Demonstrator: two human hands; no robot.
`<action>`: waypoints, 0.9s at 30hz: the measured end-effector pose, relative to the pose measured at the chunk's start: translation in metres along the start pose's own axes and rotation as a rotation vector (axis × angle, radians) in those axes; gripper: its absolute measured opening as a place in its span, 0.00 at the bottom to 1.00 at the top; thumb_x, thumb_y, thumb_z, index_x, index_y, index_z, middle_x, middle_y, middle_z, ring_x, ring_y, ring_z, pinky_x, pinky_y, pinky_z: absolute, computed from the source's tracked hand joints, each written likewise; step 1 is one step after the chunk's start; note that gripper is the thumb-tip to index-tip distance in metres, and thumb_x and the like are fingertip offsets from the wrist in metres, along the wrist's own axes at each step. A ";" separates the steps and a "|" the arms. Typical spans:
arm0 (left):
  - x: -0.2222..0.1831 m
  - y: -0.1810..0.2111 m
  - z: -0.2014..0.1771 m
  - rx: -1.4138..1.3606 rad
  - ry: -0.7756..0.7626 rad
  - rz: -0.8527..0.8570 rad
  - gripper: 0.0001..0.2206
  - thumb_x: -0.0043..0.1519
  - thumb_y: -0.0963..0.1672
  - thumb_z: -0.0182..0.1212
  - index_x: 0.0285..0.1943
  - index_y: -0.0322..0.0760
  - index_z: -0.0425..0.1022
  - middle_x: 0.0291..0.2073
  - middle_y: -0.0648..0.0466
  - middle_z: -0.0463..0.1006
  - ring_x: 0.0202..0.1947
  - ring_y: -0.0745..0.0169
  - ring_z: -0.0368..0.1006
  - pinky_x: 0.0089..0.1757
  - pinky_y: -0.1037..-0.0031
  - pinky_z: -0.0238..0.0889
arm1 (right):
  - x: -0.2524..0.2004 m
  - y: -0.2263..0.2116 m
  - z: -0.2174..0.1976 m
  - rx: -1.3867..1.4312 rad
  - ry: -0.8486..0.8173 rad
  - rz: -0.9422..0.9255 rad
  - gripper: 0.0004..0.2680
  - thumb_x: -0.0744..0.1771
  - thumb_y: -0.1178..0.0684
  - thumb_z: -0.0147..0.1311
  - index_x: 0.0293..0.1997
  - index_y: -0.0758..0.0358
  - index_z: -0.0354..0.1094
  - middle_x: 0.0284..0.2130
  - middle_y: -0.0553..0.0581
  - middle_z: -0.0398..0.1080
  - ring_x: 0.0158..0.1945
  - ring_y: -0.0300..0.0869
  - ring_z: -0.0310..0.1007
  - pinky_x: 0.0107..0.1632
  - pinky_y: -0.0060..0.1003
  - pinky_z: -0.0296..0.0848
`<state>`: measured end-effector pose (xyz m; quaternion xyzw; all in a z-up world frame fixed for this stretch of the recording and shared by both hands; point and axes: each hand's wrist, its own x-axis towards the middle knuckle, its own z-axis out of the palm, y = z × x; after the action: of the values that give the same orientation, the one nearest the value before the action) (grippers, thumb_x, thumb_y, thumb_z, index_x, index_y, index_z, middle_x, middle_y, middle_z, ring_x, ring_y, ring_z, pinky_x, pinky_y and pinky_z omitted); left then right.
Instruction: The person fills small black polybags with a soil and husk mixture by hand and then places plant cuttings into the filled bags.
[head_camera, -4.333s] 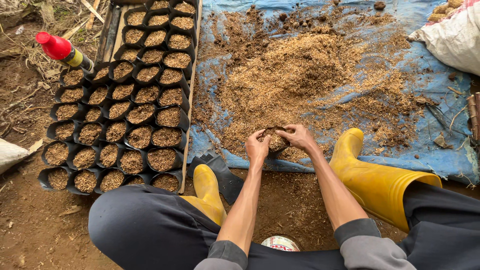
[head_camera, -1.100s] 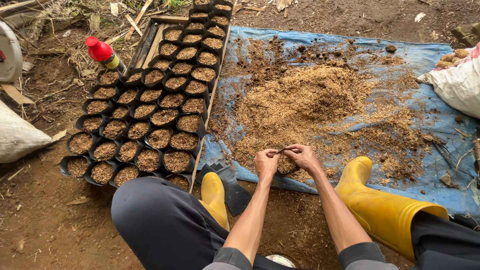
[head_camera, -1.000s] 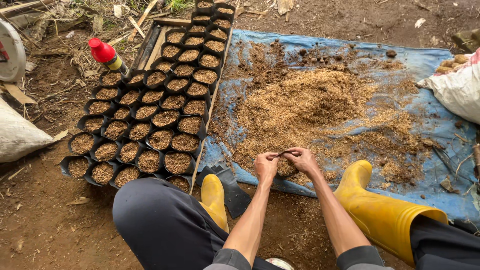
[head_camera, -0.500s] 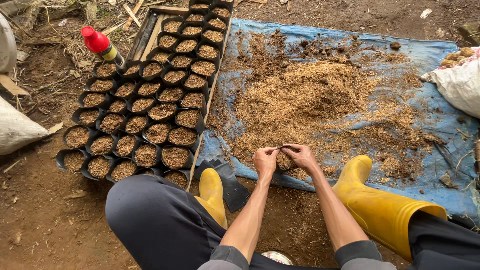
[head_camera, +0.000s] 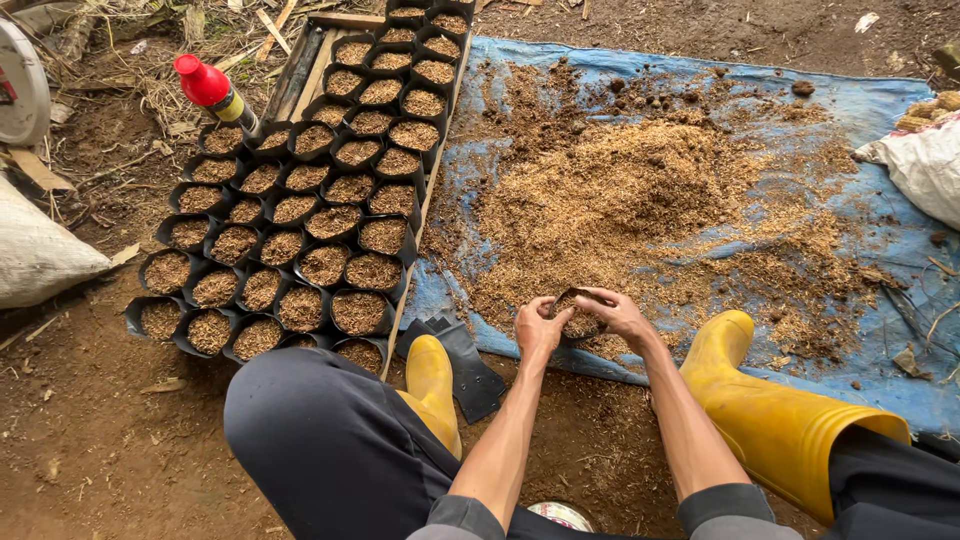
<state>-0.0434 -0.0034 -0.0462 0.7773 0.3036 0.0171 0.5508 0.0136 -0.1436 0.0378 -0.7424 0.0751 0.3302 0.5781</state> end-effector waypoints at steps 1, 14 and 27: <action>-0.002 0.001 0.000 0.000 0.002 -0.003 0.21 0.41 0.52 0.72 0.43 0.45 0.78 0.29 0.50 0.72 0.40 0.47 0.72 0.46 0.62 0.64 | -0.001 -0.005 0.002 -0.002 -0.003 0.001 0.26 0.57 0.37 0.65 0.56 0.57 0.66 0.54 0.73 0.62 0.59 0.62 0.58 0.53 0.56 0.63; -0.027 0.009 -0.012 -0.070 0.010 -0.230 0.22 0.47 0.57 0.67 0.29 0.39 0.70 0.23 0.48 0.73 0.36 0.45 0.73 0.41 0.61 0.66 | 0.114 0.020 -0.003 -0.187 0.447 -0.363 0.11 0.61 0.46 0.65 0.43 0.55 0.73 0.35 0.59 0.73 0.41 0.46 0.72 0.45 0.40 0.69; -0.019 0.022 -0.026 -0.463 -0.161 -0.165 0.14 0.64 0.48 0.56 0.26 0.37 0.71 0.16 0.49 0.69 0.19 0.67 0.71 0.27 0.82 0.67 | 0.154 0.062 -0.001 -0.723 0.363 -0.766 0.22 0.64 0.42 0.56 0.60 0.63 0.62 0.52 0.75 0.65 0.52 0.64 0.67 0.49 0.45 0.70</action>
<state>-0.0580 0.0047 -0.0107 0.6017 0.3092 -0.0209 0.7362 0.1018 -0.1225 -0.1009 -0.9127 -0.2196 -0.0320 0.3431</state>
